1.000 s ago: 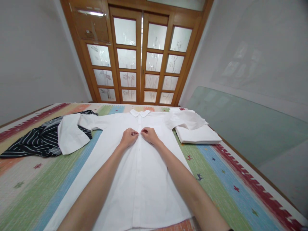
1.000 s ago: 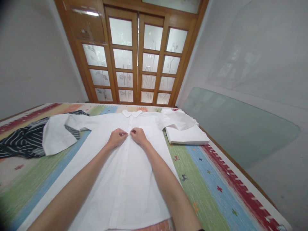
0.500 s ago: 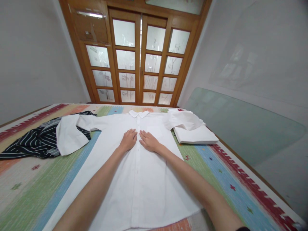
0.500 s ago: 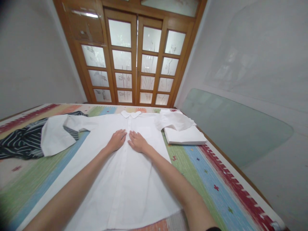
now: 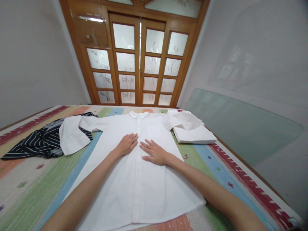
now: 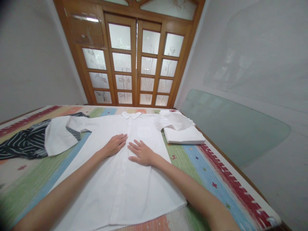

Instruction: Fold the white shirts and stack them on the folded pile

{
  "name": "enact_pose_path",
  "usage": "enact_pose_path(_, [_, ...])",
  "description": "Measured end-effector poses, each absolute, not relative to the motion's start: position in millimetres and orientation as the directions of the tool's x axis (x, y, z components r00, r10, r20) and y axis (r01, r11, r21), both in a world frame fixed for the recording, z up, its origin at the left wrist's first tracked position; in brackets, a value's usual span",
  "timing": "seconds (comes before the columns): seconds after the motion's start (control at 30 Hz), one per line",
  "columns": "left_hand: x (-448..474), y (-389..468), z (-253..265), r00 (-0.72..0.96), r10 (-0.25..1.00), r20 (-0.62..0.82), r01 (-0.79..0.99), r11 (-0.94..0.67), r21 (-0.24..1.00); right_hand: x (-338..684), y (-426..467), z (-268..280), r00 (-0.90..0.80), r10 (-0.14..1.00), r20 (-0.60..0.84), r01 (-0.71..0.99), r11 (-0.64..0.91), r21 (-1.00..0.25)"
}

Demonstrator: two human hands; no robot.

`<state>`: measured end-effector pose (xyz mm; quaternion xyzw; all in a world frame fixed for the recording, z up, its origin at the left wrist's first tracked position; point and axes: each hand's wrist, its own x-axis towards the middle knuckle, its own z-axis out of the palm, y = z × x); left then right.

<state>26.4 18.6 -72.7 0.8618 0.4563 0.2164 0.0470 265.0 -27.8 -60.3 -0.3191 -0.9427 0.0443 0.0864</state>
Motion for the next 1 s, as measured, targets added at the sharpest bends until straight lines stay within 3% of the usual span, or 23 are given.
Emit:
enact_pose_path(0.17, [23,2,-64,0.623,0.733,0.272,0.711,-0.676,0.192,275,-60,-55,-0.836,0.543,0.08,0.527,0.834,-0.162])
enact_pose_path(0.43, [13,-30,-54,0.716,0.67,0.198,0.634,-0.742,0.216,295,-108,-43,-0.904,0.425,0.054,0.401,0.883,-0.244])
enact_pose_path(0.73, [9,-68,-65,0.669,0.735,0.114,0.727,-0.678,0.105,305,-159,-26,-0.958,0.283,0.046,0.249,0.901,-0.354])
enact_pose_path(1.0, [-2,-99,-67,0.665,0.72,0.198,0.725,-0.686,0.064,317,-180,-34,-0.954,0.297,0.046,0.25,0.869,-0.426])
